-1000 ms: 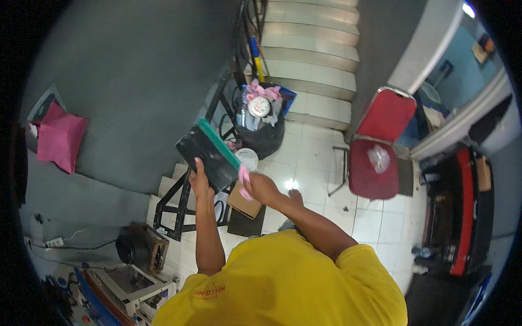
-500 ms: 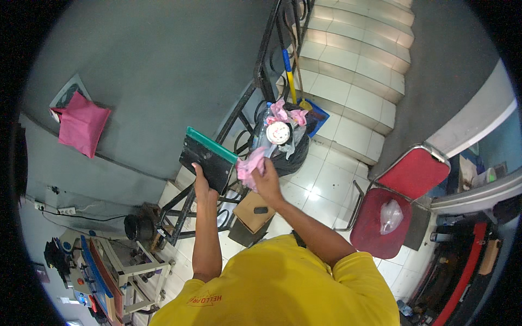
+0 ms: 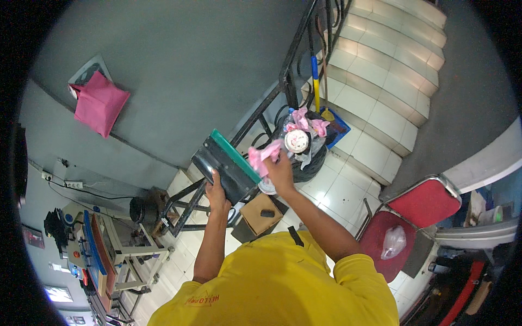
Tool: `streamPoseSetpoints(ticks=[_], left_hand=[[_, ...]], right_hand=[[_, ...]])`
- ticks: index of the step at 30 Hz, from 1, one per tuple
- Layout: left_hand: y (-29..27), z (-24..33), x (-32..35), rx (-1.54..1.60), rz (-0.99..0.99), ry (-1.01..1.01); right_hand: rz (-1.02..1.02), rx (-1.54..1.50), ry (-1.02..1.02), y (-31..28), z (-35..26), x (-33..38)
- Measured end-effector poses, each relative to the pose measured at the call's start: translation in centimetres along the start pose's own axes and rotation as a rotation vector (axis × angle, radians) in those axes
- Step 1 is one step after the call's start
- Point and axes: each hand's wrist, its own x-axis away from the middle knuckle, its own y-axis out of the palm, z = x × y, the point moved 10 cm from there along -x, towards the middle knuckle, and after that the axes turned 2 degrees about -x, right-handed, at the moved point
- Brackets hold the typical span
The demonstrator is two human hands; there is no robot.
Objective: The person cleans a squeegee with a cloth, applies blue ink to a screen, performs screen printing on a black t-shirt, and then dries the print with a heat gun.
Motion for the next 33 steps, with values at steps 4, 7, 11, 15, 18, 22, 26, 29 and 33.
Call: streamPoseSetpoints(ticks=[4,7,11,15,18,22,26,29,33], left_hand=[[-0.7,-0.8,-0.7,0.015,0.031,-0.02],[-0.7,-0.8,-0.2,-0.197,-0.01,-0.017],[0.3,-2.3,2.6,-0.514,-0.089,-0.1],[1.9,-3.5,6.1,-0.476,-0.122,-0.132],[1.9,-4.5,7.1,-0.561,-0.21,-0.092],[-0.9,-2.2,7.7,-0.583,-0.064,-0.066],[-8.8,-3.2,3.9,-0.359,-0.024,-0.078],[-12.2,-1.2,3.4,-0.313,0.034,0.073],[-13.0,-2.1,2.9,-0.348,0.1,0.077]], right_hand=[[-0.228,0.377,-0.251,2.2,-1.1,3.8],[-0.377,0.616,-0.316,2.6,0.2,4.3],[-0.357,0.695,-0.463,2.7,-1.8,3.0],[-0.348,0.711,-0.479,4.1,-4.3,-2.5],[-0.374,0.738,-0.221,5.1,-4.8,-7.7],[-0.278,0.246,0.0,2.0,-4.0,-11.8],[0.089,0.291,-0.016,-9.9,2.5,-12.9],[0.092,0.521,0.435,-15.8,12.2,-9.7],[0.26,0.205,0.671,-20.8,23.9,-6.7]])
